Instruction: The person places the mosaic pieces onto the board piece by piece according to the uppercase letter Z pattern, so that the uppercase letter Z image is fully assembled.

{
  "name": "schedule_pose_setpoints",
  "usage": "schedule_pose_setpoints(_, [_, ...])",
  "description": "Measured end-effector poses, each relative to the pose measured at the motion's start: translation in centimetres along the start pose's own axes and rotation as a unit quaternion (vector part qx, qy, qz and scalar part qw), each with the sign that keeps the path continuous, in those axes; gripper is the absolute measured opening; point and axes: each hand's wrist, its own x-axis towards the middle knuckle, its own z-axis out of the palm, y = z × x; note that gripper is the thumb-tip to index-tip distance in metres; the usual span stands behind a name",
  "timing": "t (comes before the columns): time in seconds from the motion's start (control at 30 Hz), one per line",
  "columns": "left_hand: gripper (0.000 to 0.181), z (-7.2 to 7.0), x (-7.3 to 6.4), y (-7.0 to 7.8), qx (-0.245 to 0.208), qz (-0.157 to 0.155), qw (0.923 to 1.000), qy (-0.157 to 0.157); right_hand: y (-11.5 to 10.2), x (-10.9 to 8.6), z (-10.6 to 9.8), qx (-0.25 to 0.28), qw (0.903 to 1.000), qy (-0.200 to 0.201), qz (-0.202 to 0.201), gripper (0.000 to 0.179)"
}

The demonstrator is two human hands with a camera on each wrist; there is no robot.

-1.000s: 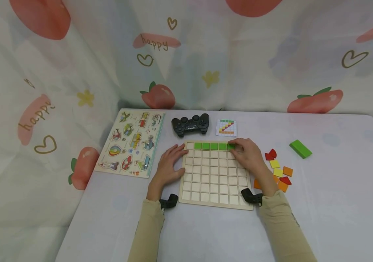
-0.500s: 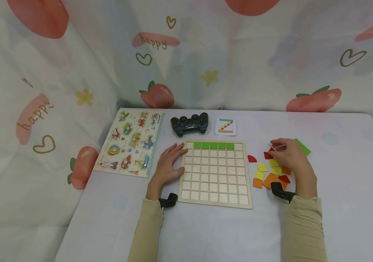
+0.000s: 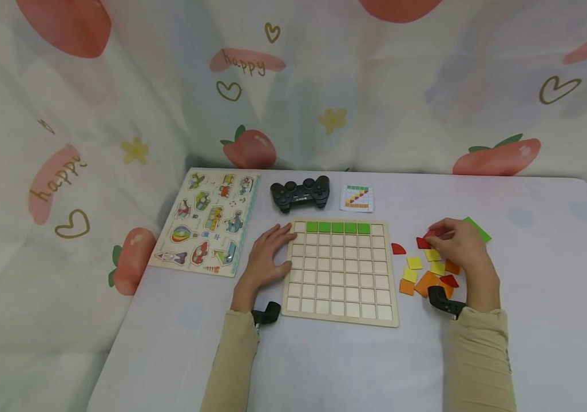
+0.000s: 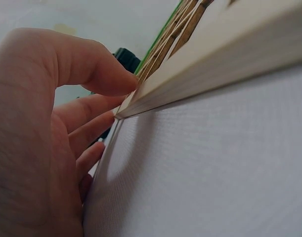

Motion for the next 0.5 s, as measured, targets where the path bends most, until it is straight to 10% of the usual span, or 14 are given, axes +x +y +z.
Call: schedule_pose_setpoints(0.5, [0.067,-0.1,0.1,0.0,0.006,-0.002,1.0,-0.006,-6.4,0.2,3.4,0.131,0.9887,0.01,-0.071,0.029])
